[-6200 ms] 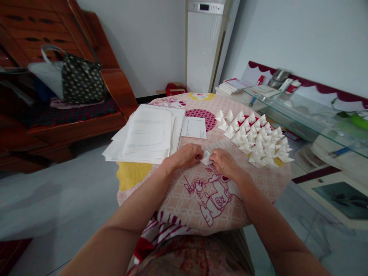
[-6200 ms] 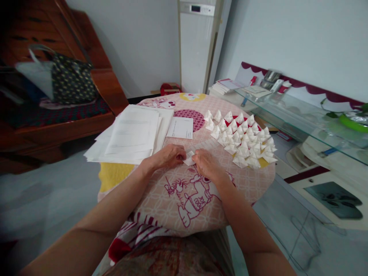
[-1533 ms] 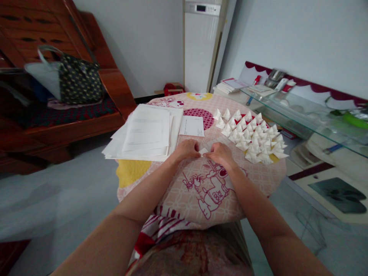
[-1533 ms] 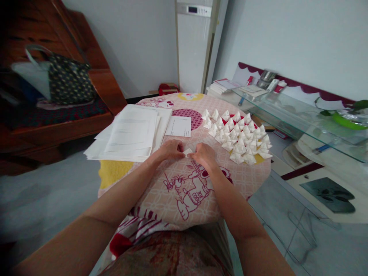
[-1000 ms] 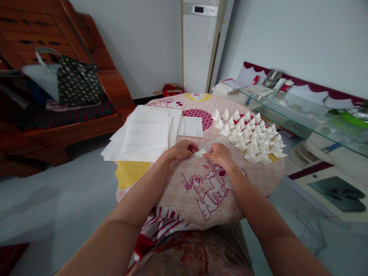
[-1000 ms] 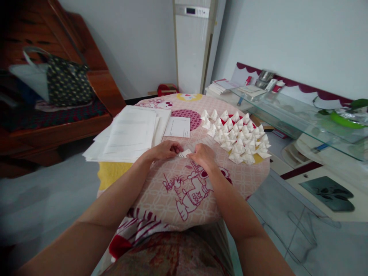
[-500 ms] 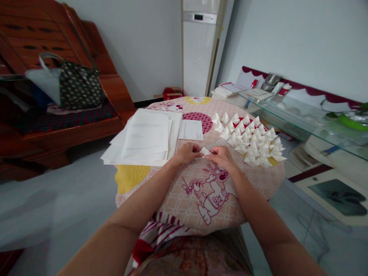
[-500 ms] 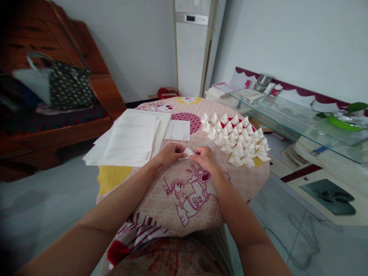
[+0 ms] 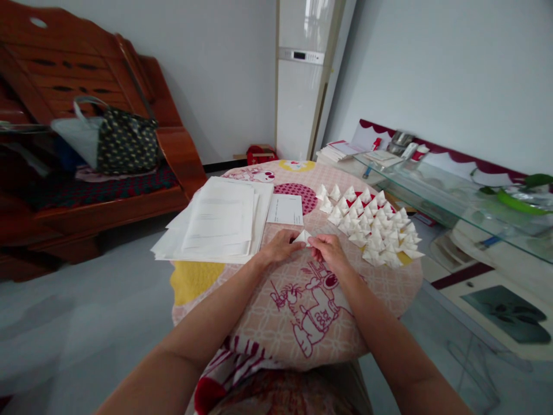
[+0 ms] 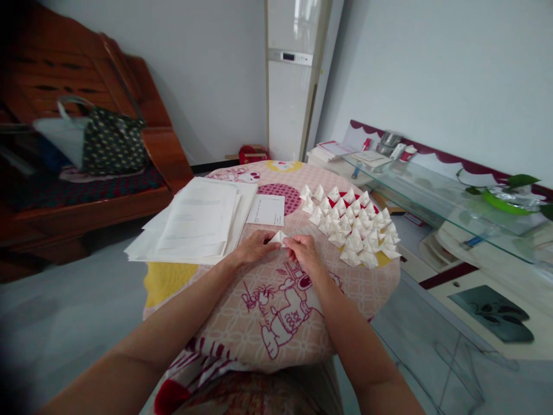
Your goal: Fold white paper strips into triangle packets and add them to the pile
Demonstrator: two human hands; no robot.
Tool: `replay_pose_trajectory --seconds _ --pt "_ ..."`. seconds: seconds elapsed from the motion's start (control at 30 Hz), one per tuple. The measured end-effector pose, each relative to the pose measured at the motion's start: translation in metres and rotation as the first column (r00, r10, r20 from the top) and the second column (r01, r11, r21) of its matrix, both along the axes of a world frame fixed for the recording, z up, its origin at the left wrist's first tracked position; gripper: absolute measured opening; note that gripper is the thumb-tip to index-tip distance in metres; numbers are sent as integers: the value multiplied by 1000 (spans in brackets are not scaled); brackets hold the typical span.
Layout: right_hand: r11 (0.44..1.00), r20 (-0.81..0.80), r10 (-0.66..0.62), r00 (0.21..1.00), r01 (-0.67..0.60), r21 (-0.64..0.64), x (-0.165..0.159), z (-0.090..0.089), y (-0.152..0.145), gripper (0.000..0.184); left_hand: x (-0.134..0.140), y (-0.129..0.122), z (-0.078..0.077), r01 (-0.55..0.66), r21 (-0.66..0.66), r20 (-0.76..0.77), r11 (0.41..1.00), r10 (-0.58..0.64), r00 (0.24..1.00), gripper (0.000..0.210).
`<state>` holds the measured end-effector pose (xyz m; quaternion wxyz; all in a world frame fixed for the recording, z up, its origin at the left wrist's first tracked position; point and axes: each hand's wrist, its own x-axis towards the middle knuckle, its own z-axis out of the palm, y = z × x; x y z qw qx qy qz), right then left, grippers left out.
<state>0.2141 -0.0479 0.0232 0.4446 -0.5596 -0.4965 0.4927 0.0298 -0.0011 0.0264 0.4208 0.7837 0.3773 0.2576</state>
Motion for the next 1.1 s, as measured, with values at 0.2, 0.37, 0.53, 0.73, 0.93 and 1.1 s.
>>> replay_pose_trajectory --seconds 0.2,0.37,0.53,0.73,0.93,1.1 --pt "1000 21 3 1000 -3 15 1 -1 -1 45 4 0 3 30 -82 45 996 -26 999 37" --pt "1000 -31 -16 999 16 3 1 0 0 46 6 9 9 59 -61 76 996 -54 996 34" --pt "997 17 -43 999 42 69 4 -2 4 45 10 17 15 -46 -96 20 994 48 999 34" --pt "987 53 -149 987 146 66 4 3 15 41 22 30 23 -64 -239 61 969 80 995 30" --pt "997 -9 -64 998 64 -48 5 10 27 32 19 36 25 -72 -256 61 964 91 994 30" --pt "995 105 -68 992 59 83 3 -6 30 40 13 30 5 -145 -250 66 957 166 984 38"
